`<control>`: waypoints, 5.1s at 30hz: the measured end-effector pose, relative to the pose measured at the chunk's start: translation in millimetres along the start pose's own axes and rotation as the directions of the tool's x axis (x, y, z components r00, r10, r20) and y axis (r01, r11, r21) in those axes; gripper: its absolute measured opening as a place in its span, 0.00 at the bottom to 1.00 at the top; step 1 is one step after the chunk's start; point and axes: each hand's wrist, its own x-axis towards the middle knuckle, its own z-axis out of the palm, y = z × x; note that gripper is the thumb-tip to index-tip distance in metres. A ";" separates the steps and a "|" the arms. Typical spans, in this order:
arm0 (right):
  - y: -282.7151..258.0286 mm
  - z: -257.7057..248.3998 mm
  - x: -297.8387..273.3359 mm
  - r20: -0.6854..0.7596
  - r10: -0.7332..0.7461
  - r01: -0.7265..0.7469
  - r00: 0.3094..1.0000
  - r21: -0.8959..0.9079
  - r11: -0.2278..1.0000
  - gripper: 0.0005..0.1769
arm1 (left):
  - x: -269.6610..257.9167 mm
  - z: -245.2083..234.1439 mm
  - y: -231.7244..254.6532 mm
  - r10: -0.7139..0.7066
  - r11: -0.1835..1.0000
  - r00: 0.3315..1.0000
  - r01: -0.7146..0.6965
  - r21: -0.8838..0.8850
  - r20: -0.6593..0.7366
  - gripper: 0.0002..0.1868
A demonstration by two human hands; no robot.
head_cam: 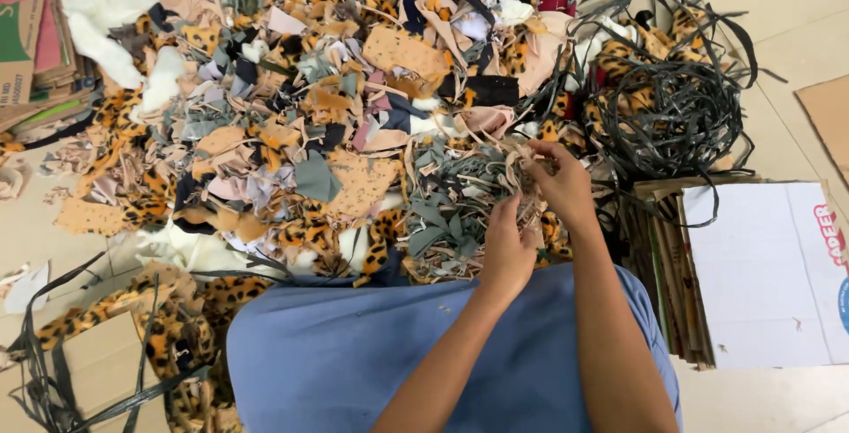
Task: Sorting through a pile of fabric scraps and trimming selected pieces with scissors
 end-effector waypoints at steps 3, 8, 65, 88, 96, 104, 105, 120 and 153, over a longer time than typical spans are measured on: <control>32.2 17.8 17.5 -0.045 -0.103 0.097 0.994 -0.133 0.986 0.14 | -9.3 1.0 12.4 0.012 0.995 0.998 -0.019 0.094 0.068 0.31; 44.0 28.7 31.4 -0.196 -0.265 0.229 0.944 -0.191 0.955 0.14 | -12.2 11.8 1.9 0.047 0.975 0.990 -0.074 0.208 0.132 0.33; 37.5 -11.0 -20.6 -0.117 -0.167 0.139 0.979 -0.213 0.967 0.08 | -39.0 4.3 -71.8 0.362 0.685 0.932 -0.262 0.680 -0.005 0.25; 33.0 -7.2 -60.6 0.123 -0.076 0.110 0.990 -0.303 0.947 0.07 | -52.5 0.5 -76.3 0.345 0.622 0.939 -0.217 0.752 -0.015 0.18; 45.0 -0.6 -12.5 -0.167 -0.088 0.052 0.982 -0.209 0.976 0.11 | -33.2 -5.7 -68.0 0.413 0.658 0.908 -0.244 0.713 -0.071 0.16; 48.8 29.8 17.5 -0.169 -0.345 0.285 0.923 -0.300 0.910 0.12 | 89.3 -35.7 -52.0 0.585 0.494 0.808 -0.281 0.823 -0.075 0.23; 52.2 32.5 20.1 -0.166 -0.355 0.309 0.920 -0.250 0.918 0.14 | 108.1 -39.0 -47.8 0.600 0.433 0.799 -0.280 0.857 -0.042 0.25; 57.9 28.9 22.8 -0.213 -0.304 0.285 0.928 -0.115 0.952 0.14 | 190.1 -51.2 -83.5 0.373 0.303 0.907 -0.318 0.898 0.195 0.13; 11.0 13.1 -63.4 0.063 -0.298 0.301 0.953 -0.324 0.897 0.18 | -55.8 -48.9 -135.4 0.594 0.542 0.788 -0.245 0.804 -0.161 0.21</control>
